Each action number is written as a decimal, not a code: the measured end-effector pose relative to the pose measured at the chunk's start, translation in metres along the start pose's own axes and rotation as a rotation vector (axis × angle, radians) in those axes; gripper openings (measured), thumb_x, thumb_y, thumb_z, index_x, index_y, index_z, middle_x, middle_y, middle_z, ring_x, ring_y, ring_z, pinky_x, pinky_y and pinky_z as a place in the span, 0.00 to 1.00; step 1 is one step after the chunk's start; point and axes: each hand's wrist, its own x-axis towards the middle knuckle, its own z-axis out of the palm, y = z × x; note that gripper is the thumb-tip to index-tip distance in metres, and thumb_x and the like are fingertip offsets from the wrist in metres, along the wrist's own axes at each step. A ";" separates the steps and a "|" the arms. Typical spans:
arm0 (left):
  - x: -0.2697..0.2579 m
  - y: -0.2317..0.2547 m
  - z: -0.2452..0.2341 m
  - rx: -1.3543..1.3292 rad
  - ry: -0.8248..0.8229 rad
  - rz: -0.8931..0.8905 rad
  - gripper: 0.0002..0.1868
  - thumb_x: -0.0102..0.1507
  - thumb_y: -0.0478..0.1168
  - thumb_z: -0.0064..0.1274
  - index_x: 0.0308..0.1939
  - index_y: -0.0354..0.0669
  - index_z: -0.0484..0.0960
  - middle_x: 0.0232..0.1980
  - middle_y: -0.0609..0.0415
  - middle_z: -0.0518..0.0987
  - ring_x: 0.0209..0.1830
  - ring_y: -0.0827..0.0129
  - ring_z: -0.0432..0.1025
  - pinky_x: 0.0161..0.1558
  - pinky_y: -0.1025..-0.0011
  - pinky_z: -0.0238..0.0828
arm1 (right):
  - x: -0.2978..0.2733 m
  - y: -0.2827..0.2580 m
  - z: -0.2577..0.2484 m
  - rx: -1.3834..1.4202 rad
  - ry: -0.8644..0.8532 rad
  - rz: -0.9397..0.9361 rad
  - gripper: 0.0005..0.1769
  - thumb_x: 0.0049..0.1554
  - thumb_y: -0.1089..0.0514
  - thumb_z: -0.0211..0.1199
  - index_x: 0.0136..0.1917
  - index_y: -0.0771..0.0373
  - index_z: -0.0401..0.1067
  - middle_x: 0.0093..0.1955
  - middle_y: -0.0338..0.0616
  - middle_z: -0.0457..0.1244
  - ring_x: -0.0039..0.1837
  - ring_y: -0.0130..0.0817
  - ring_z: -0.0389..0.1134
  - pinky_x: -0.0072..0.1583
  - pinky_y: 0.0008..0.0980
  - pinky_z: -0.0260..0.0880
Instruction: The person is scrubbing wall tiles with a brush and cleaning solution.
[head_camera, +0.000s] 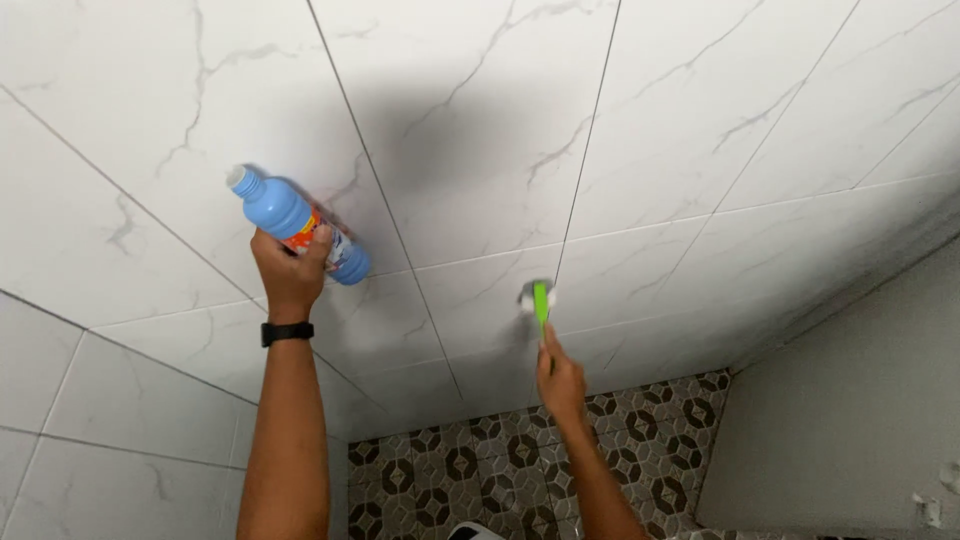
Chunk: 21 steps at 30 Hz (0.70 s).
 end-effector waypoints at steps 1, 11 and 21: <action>0.000 -0.005 0.000 0.018 0.012 0.008 0.20 0.67 0.49 0.60 0.49 0.35 0.76 0.43 0.51 0.81 0.43 0.68 0.76 0.48 0.68 0.75 | -0.003 -0.007 0.005 0.032 0.014 -0.040 0.27 0.68 0.51 0.46 0.79 0.54 0.57 0.25 0.38 0.63 0.22 0.23 0.57 0.24 0.26 0.60; 0.004 0.048 -0.008 -0.057 -0.032 -0.211 0.18 0.67 0.44 0.61 0.49 0.35 0.74 0.42 0.53 0.80 0.37 0.71 0.76 0.39 0.71 0.76 | 0.111 -0.212 -0.131 0.117 0.339 -0.501 0.25 0.73 0.57 0.51 0.81 0.57 0.58 0.27 0.32 0.55 0.28 0.21 0.54 0.31 0.30 0.50; 0.000 0.057 -0.065 0.026 -0.063 -0.093 0.21 0.71 0.47 0.63 0.56 0.35 0.74 0.49 0.51 0.81 0.47 0.68 0.78 0.50 0.68 0.77 | 0.020 -0.078 0.014 -0.090 0.081 -0.235 0.30 0.69 0.48 0.45 0.81 0.55 0.53 0.24 0.34 0.59 0.22 0.22 0.56 0.23 0.26 0.55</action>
